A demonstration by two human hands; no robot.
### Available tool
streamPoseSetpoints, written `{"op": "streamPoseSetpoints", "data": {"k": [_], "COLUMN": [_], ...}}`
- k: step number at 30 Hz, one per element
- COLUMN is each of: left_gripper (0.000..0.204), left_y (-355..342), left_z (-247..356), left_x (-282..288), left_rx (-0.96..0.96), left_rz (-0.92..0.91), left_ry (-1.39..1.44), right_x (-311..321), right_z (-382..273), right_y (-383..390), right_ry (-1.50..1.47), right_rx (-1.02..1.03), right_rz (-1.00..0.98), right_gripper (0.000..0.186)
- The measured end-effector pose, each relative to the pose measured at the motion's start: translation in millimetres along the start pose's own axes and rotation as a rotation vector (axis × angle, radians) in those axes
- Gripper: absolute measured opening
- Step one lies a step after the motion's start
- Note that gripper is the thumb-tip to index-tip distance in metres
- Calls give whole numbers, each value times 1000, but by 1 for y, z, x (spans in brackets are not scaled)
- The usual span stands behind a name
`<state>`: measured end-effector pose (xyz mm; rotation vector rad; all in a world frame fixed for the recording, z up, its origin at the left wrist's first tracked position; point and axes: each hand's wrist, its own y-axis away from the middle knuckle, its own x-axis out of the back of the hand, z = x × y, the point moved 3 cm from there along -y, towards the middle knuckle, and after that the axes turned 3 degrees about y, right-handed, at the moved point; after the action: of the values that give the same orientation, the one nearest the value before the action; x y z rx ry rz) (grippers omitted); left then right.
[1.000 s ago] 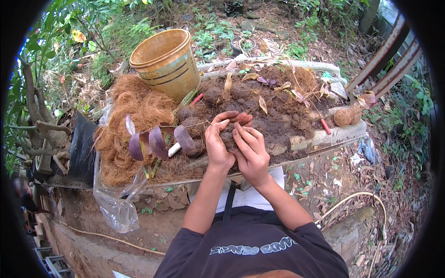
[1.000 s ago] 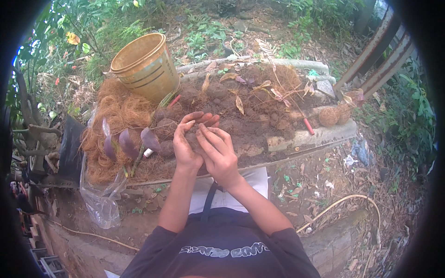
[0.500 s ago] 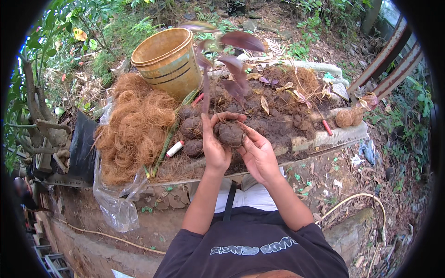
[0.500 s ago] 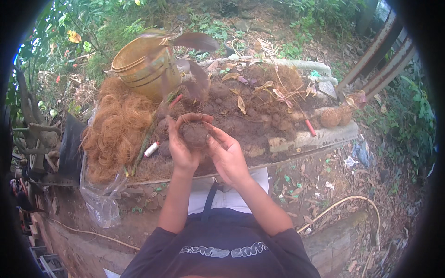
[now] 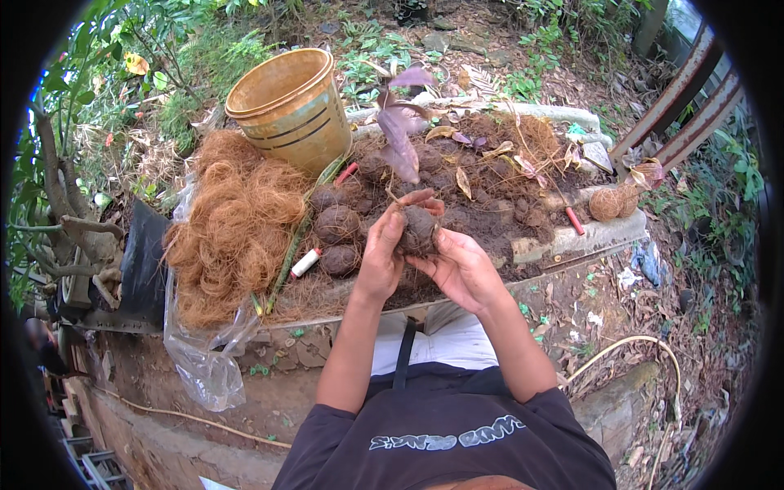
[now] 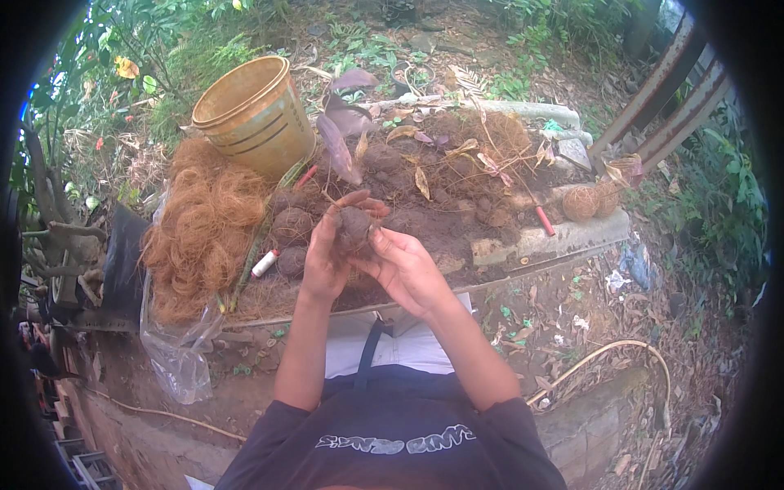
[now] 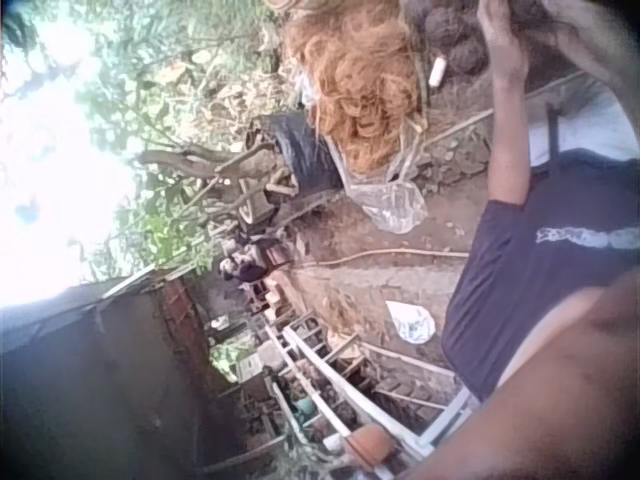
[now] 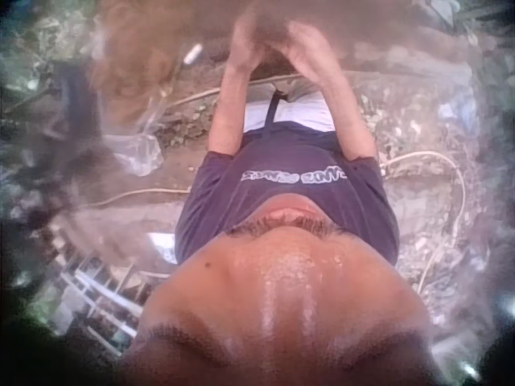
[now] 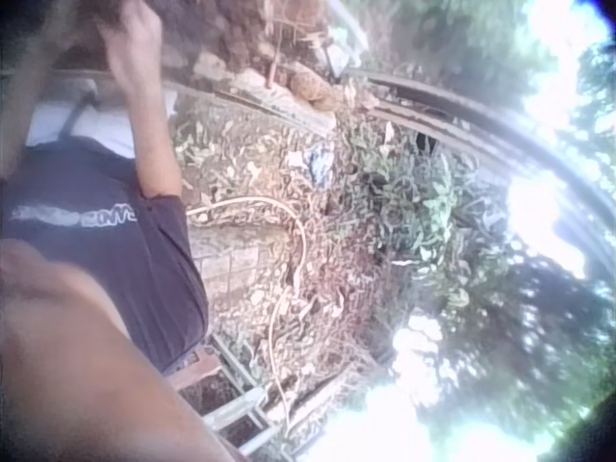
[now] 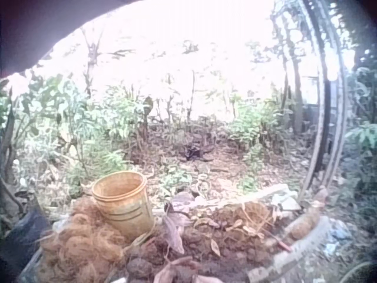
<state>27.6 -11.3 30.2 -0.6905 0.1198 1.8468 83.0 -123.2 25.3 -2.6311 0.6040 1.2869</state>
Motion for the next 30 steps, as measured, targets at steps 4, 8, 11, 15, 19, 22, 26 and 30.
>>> {"op": "streamPoseSetpoints", "data": {"k": [4,8,11,15,19,22,26,30], "left_gripper": [50,45,47,53,49,48,46,45], "left_y": [4,7,10,3,9,9,3,2], "left_z": [-8,-6,3,6,0,4,-2,-7], "left_x": [6,11,7,10,10,8,9,6], "left_rx": [32,31,33,-1,-3,-4,-29,6], "left_rz": [-18,26,-5,-44,47,75,173,341], "left_ry": [100,45,215,-23,-100,-235,-59,292], "right_x": [9,4,4,9,-1,14,6,-6], "right_z": [4,6,6,8,5,12,15,6], "right_y": [-2,-2,-2,-4,-1,-4,-6,-5], "right_ry": [-2,-26,-67,-145,-105,-120,-56,-151], "right_rx": [-15,-52,-98,-167,-163,-147,-131,-133], "right_rz": [6,17,-20,-82,-15,-68,-26,-10], "right_gripper": [23,19,19,19,19,23,28,31]}}
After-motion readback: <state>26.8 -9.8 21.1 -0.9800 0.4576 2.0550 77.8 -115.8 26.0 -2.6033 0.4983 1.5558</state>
